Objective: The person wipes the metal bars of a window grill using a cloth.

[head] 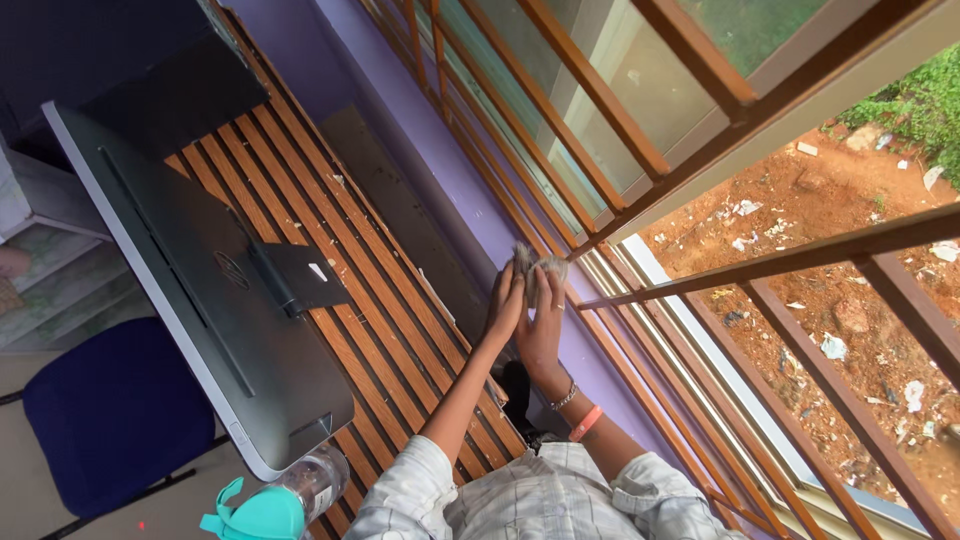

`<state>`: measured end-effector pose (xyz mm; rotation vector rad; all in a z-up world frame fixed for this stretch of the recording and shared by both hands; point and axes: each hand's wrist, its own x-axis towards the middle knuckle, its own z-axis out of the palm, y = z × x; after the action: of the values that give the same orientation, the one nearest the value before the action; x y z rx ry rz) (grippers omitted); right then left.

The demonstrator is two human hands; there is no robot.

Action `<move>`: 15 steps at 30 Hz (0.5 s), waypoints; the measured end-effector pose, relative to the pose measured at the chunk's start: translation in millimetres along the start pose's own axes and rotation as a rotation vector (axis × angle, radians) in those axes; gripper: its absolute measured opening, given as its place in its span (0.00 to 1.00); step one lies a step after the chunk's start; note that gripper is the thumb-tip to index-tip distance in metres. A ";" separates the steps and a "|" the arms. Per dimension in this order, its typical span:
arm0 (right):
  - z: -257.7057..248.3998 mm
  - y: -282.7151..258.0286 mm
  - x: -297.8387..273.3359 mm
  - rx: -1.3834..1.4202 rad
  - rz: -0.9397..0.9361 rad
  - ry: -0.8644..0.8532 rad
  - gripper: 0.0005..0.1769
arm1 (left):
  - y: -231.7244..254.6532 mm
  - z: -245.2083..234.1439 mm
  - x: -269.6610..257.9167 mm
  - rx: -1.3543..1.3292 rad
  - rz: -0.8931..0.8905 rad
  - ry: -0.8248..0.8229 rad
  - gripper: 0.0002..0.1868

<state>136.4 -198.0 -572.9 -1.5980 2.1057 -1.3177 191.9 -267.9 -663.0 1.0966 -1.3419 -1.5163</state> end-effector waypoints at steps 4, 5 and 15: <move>15.9 2.0 33.6 -0.281 -0.165 -0.085 0.35 | 43.5 8.9 18.8 0.073 0.001 0.003 0.36; 22.8 5.9 44.9 -0.265 -0.075 -0.080 0.34 | 48.7 14.5 29.7 0.175 -0.062 -0.037 0.36; 125.7 24.1 161.1 -0.351 -0.188 -0.141 0.32 | 14.5 -17.4 181.4 0.327 0.076 0.273 0.30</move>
<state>132.1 -400.5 -608.8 -2.0043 2.2355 -0.8817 156.3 -447.2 -665.8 1.3829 -1.4493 -1.0681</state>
